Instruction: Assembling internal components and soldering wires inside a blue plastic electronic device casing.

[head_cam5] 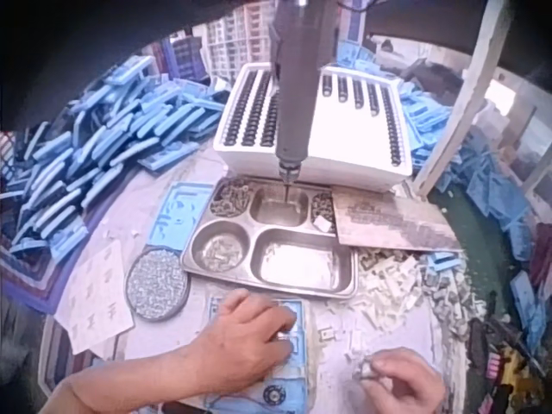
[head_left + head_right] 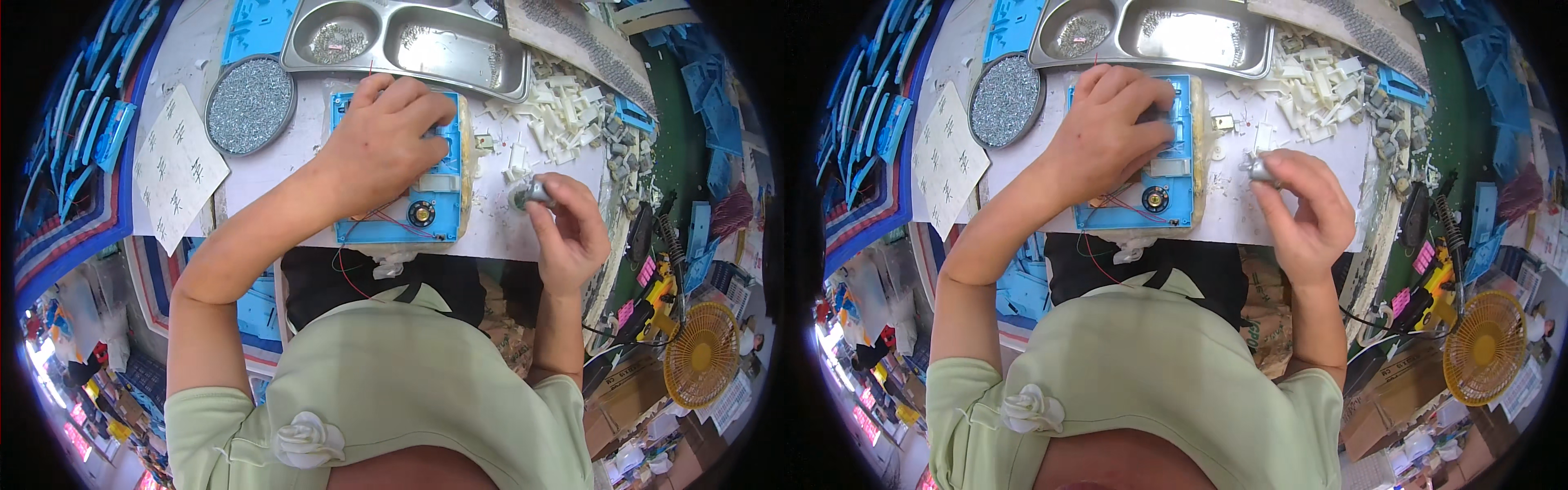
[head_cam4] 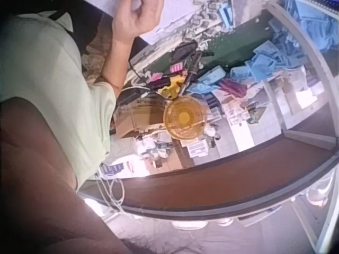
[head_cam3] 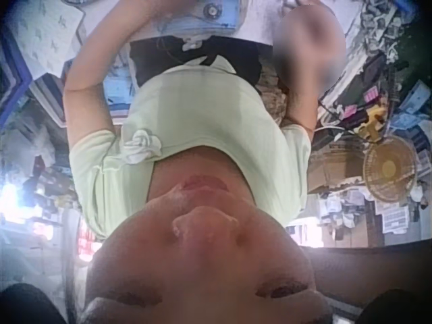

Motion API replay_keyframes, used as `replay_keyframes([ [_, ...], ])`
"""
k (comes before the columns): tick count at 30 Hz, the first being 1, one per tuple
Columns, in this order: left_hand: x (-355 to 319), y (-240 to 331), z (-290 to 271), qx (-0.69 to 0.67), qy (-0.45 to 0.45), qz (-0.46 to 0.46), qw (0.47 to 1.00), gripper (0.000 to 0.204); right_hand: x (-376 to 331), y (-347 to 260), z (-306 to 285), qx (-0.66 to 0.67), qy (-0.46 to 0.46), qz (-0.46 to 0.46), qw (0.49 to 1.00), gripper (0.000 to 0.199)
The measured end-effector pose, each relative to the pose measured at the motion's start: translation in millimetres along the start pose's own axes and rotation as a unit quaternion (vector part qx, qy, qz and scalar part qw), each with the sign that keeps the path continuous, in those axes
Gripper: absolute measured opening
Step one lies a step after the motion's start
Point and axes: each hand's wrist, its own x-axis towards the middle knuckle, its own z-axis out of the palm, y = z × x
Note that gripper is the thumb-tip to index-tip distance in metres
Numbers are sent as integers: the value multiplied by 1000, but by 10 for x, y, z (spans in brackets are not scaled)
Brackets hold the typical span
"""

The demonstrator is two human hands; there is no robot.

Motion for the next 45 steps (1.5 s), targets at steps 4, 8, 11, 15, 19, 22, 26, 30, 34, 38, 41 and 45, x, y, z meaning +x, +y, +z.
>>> replay_keyframes([
  [4, -131, -59, -154, -80, -22, 3, 997, 30, 7, 102, 18, -4, 36, 142, 989, 34],
  [8, -429, -63, -139, -146, -13, -19, 989, 27, 185, 178, 292, -110, -50, 101, 988, 28],
  [11, -584, -88, -196, -161, 8, -48, 986, 27, 404, 220, 498, -195, -112, -53, 973, 29],
  [15, -771, -91, -171, -161, 26, -70, 984, 28, 453, 248, 605, -250, -164, -57, 953, 30],
  [19, -776, -60, -176, -158, 41, -61, 985, 31, 511, 182, 606, -280, -194, -57, 939, 23],
  [22, -751, -19, -149, -162, 44, -57, 984, 32, 555, 120, 604, -314, -219, -57, 922, 23],
  [26, -719, 43, -110, -174, 65, -52, 981, 32, 643, -14, 615, -344, -223, -75, 909, 24],
  [30, -696, 65, -89, -154, 91, -42, 983, 31, 681, -64, 780, -307, -219, -170, 910, 25],
  [34, -676, 42, -80, -154, 100, -24, 983, 31, 854, 48, 1031, -276, -249, -225, 901, 27],
  [38, -691, 23, -81, -157, 90, -17, 983, 31, 982, 73, 1067, -246, -320, -236, 884, 24],
  [41, -723, 36, -107, -161, 100, -41, 981, 31, 977, 133, 1031, -221, -288, -249, 898, 22],
  [45, -805, 78, -110, -148, 130, -124, 972, 24, 863, 192, 966, -230, -227, -247, 914, 21],
])
